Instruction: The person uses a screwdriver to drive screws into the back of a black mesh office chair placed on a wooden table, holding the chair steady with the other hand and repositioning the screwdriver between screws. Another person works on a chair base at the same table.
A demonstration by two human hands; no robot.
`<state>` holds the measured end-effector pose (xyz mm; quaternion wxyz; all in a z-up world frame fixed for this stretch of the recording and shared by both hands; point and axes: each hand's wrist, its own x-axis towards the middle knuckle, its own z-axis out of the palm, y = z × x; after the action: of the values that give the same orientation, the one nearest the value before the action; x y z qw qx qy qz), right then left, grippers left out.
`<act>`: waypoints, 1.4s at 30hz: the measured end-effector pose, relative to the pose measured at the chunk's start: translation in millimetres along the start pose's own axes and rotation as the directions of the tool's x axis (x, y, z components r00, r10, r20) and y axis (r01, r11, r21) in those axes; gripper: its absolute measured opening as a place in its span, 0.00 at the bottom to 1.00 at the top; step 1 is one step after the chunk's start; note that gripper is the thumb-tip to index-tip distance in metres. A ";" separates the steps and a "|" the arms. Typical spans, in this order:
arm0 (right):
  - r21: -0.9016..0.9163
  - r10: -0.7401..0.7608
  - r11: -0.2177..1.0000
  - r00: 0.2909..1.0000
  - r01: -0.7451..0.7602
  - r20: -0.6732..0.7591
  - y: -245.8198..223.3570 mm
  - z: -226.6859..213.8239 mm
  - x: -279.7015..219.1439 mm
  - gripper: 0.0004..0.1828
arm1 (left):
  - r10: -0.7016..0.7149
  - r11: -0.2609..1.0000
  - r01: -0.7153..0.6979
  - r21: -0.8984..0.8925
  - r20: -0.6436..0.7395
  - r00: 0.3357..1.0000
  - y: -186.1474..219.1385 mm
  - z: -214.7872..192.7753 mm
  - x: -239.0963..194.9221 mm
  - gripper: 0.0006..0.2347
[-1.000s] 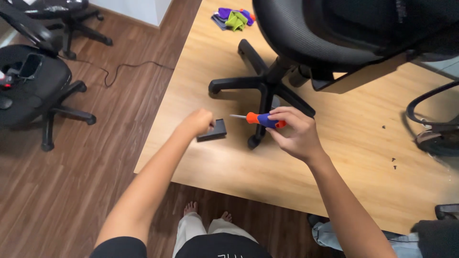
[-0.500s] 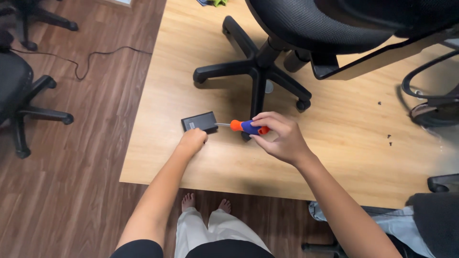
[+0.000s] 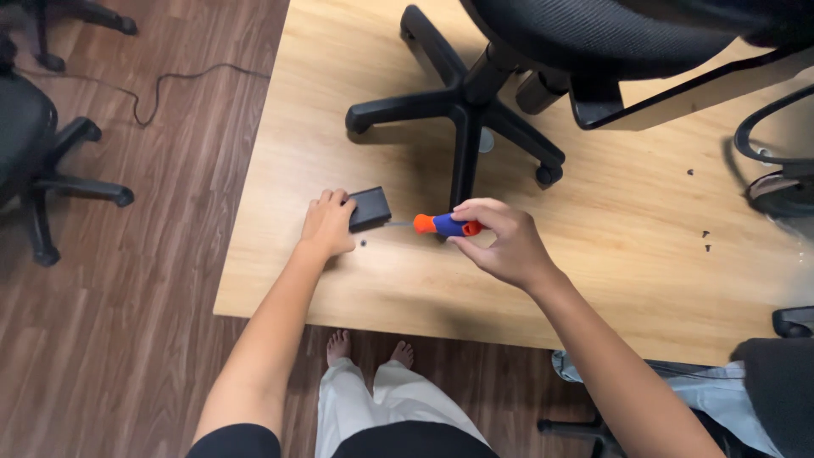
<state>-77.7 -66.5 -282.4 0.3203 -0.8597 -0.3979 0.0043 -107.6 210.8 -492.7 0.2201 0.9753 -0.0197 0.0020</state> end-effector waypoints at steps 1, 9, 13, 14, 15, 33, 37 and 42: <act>-0.002 -0.002 1.000 1.000 0.002 -0.010 -0.1 1.1 1.7 0.19 | 0.007 1.000 -0.007 0.006 -0.004 1.000 -5.6 4.5 2.9 0.18; 0.005 0.030 1.000 0.999 -0.030 0.027 -3.2 -0.5 5.1 0.19 | -0.158 0.987 0.156 0.037 0.079 0.984 -26.5 52.3 21.6 0.34; 0.010 0.017 1.000 1.000 -0.017 0.020 0.0 -1.1 7.6 0.18 | -0.165 0.986 0.168 -0.015 0.143 0.976 -30.5 24.8 27.5 0.31; 0.014 0.008 1.000 1.000 -0.008 0.003 0.4 -1.0 8.5 0.19 | -0.166 0.976 0.189 -0.105 0.191 0.967 -34.0 19.4 30.5 0.29; 0.019 -0.001 1.000 1.000 0.001 -0.014 0.8 -1.0 9.3 0.20 | -0.163 0.958 0.211 -0.194 0.238 0.957 -37.5 13.9 33.6 0.28; 0.314 0.462 0.854 0.882 -0.415 -0.090 35.8 43.9 -9.4 0.18 | -0.480 0.872 0.467 -0.146 -0.062 0.875 -44.4 -1.6 -16.1 0.16; 0.317 0.481 0.845 0.871 -0.431 -0.096 38.7 47.0 -8.6 0.17 | -0.244 0.970 0.237 -0.061 -0.328 0.913 -19.6 13.9 -11.2 0.16; 0.445 0.508 0.797 0.852 -0.409 -0.126 50.0 53.2 -15.1 0.16 | -0.049 0.994 0.058 -0.098 0.097 0.994 4.1 33.6 -5.8 0.15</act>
<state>-67.9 -71.6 -356.2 0.5247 -0.8399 -0.1251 0.0604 -113.7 192.8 -521.4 0.2676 0.9622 -0.0039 -0.0508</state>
